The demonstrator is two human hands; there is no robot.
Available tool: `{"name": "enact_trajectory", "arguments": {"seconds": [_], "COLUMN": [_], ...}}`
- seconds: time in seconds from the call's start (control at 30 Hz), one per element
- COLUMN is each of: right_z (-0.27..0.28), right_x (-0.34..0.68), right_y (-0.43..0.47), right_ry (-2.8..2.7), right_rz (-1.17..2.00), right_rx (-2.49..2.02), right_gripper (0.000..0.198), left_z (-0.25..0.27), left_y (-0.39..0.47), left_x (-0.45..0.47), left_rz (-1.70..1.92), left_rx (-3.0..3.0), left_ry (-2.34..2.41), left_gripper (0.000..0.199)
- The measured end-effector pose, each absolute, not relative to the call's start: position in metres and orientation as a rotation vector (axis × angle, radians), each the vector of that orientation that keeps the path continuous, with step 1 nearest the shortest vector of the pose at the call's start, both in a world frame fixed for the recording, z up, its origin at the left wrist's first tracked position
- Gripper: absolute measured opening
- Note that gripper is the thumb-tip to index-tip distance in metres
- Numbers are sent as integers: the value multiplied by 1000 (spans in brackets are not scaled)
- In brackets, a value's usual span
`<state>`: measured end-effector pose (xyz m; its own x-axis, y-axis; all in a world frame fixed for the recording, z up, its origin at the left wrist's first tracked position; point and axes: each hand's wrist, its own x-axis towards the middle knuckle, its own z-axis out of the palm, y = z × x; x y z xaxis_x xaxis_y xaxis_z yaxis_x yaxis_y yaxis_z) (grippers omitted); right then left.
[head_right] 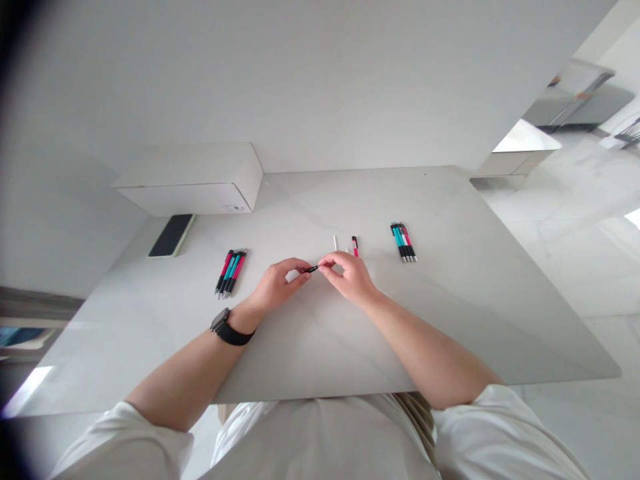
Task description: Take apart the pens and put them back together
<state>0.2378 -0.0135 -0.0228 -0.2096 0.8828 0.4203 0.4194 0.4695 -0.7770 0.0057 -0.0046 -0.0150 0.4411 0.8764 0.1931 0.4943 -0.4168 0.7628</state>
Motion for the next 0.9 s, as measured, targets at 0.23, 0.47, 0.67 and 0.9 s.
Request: {"name": "enact_trajectory", "arguments": {"seconds": [0.23,0.47,0.67,0.9], "right_z": [-23,-26,-36,-32], "right_x": [235,247,258,250], "right_y": [-15,-9,-3,-5], "right_ry": [-1837,-1972,-2219,-2378], "right_rz": [592,317,13,91], "right_rx": [-1042,-1287,-1618,-1579], "right_gripper": [16,23,26,13], "left_z": [-17,-19,-19,-20], "left_y": [-4,-4,-5,-3], "left_x": [5,4,5,4], "left_rz": [812,827,808,820], "left_rx": [2055,2024,2026,2032], "left_ry": [1157,1197,1224,1226], "left_gripper": [23,24,23,24]}}
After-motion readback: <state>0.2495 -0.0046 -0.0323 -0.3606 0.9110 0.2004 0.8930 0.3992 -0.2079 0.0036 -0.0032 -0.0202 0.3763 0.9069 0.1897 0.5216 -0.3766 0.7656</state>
